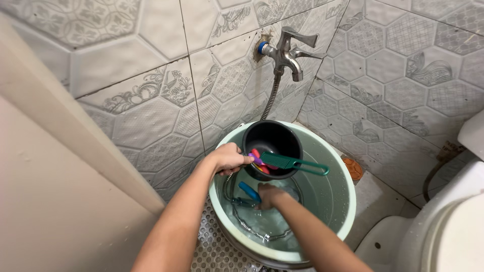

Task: The person prepares a soapy solution in a small pan by adding detergent and water, then uses a sponge to scrub the toilet seat and lid. The person repeatedly dips the sponge into the soapy water and wipes the surfaces of the toilet.

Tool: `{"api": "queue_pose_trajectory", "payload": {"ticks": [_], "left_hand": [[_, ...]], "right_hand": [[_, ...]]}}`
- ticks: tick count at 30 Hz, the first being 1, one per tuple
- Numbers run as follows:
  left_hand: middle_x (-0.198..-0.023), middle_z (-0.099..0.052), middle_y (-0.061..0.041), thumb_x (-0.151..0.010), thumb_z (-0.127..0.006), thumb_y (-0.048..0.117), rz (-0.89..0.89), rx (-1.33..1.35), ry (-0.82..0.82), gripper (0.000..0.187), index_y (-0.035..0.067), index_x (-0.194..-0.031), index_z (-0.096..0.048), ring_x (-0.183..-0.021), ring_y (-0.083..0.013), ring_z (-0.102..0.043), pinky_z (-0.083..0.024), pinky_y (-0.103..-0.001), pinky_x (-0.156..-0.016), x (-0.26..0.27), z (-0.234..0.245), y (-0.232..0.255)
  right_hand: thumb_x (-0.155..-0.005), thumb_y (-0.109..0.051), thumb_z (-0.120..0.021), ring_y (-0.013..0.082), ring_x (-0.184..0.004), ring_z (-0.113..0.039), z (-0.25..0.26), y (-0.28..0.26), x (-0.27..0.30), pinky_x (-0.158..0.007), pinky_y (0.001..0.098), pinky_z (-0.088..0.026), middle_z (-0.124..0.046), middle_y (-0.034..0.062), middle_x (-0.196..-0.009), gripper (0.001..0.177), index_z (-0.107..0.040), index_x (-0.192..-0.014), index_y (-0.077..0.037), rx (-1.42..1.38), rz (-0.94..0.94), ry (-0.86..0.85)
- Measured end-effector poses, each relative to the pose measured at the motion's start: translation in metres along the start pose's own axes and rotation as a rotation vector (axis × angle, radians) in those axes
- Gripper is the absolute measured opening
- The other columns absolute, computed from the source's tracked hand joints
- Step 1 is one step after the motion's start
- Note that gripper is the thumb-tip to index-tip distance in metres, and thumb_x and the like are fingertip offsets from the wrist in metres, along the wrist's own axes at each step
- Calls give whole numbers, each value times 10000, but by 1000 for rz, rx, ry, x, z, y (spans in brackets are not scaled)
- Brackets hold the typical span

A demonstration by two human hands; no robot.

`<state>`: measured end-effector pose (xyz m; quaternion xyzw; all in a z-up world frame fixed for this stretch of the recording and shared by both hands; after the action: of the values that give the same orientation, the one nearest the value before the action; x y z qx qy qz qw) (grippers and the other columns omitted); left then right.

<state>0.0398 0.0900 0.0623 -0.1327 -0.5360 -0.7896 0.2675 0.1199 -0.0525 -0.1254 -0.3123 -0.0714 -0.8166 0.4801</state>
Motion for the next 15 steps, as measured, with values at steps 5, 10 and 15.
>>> {"api": "queue_pose_trajectory", "payload": {"ticks": [5,10,15], "left_hand": [[-545,-565,-57,-868,-763,433,35,-8,1,470,30,-689,-601,-388,-141,-465,-346,-326,-372,-8,1,-8],[-553,-568,-45,-846,-782,425,37,-5,-24,421,62,-722,-609,-392,-145,-460,-321,-335,-375,-23,-2,-6],[-551,-580,-45,-847,-768,436,36,-107,-32,426,54,-721,-628,-396,-148,-497,-352,-328,-369,-27,3,0]], "right_hand": [[-808,-97,-749,376,-1091,-706,1,-4,-17,-913,437,-575,-714,239,-1121,270,-703,-1062,-17,108,86,79],[-821,-20,-708,344,-963,-735,54,-47,57,-807,426,-606,-723,174,-1038,182,-745,-997,-46,327,130,148],[-773,-46,-741,324,-879,-747,171,-77,172,-735,424,-617,-723,155,-936,114,-762,-883,-66,470,160,262]]}}
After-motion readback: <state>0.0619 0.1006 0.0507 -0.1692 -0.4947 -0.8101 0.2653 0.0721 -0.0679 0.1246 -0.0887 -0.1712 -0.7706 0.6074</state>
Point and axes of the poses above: each hand's wrist, its own x-axis away from the middle knuckle, its own z-axis out of the back of the hand, y = z × x, the point moved 9 cm from there along -x, towards the middle knuckle
